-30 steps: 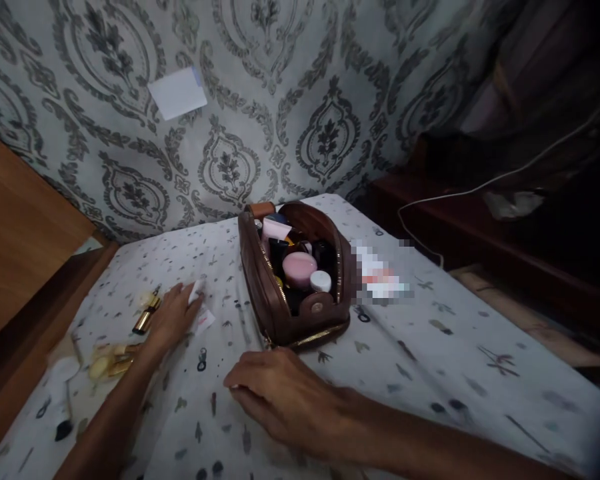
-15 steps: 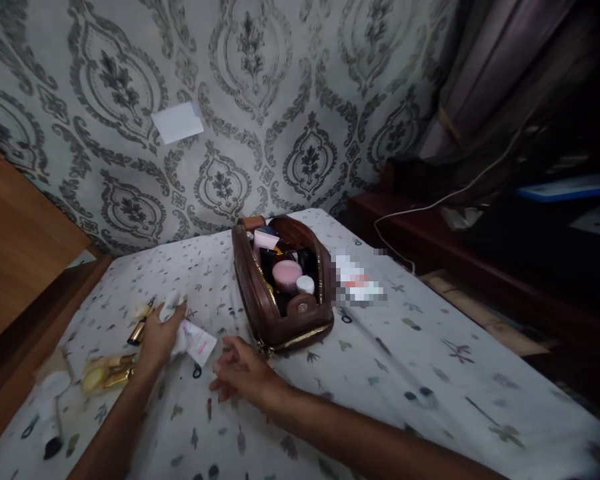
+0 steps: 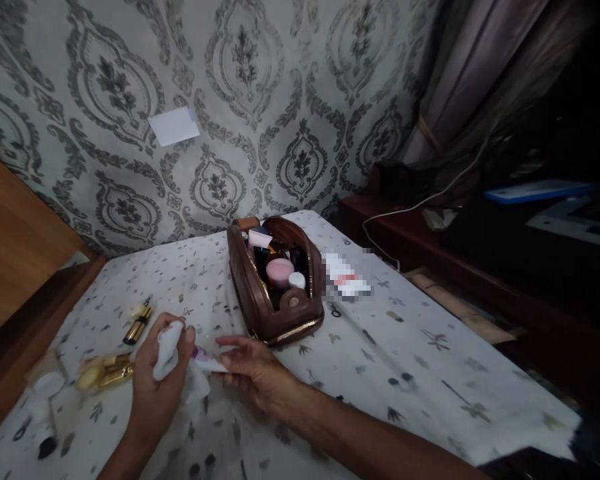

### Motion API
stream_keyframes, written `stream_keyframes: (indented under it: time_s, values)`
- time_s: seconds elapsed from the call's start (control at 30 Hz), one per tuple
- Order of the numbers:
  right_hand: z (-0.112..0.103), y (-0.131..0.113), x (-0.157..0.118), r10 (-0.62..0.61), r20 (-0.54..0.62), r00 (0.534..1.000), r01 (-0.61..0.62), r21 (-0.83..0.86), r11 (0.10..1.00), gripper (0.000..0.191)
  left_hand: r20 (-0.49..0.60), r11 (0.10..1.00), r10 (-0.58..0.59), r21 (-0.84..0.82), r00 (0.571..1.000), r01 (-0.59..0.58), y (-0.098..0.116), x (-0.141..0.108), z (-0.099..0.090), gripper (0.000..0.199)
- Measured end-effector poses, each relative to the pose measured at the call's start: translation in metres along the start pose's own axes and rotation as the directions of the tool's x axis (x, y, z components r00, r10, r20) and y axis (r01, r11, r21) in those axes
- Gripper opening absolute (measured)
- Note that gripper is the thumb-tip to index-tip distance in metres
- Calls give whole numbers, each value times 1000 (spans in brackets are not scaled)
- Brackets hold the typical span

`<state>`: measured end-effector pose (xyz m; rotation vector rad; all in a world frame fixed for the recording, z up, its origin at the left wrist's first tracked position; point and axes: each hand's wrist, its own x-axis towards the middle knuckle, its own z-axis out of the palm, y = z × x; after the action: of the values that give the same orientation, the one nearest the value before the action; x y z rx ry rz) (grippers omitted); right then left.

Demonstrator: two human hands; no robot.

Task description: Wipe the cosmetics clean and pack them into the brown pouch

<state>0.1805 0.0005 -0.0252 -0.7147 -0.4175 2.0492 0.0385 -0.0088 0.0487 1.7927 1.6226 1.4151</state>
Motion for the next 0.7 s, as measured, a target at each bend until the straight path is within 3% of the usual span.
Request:
stream_keyframes:
  time_s: [0.07, 0.17, 0.27, 0.37, 0.43, 0.53, 0.7]
  values:
    - [-1, -1, 1, -89, -28, 996, 88, -26, 996, 64, -9, 984, -181, -9, 984, 180, -2, -4, -3, 34]
    - [-2, 0, 2, -181, -8, 983, 180, -85, 980, 76, 40, 914, -403, -32, 914, 404, -10, -6, -12, 45]
    - [-2, 1, 2, -221, 25, 975, 222, -150, 963, 78, 150, 860, -503, -16, 851, 511, -16, -3, -23, 55]
    - [-1, 0, -1, -275, 85, 958, 287, -240, 927, 71, 268, 847, -524, 66, 809, 527, -18, -3, -30, 65]
    - [1, -1, -5, -320, 153, 935, 354, -325, 877, 55, 315, 844, -530, 103, 787, 527, -20, -7, -31, 66]
    - [6, -1, -14, -371, 233, 899, 438, -456, 775, 30, 334, 881, -469, 120, 817, 457, -23, -16, -27, 57]
    - [11, 1, -26, -421, 247, 873, 484, -552, 679, 20, 388, 941, -315, 247, 866, 232, -24, -25, -18, 55]
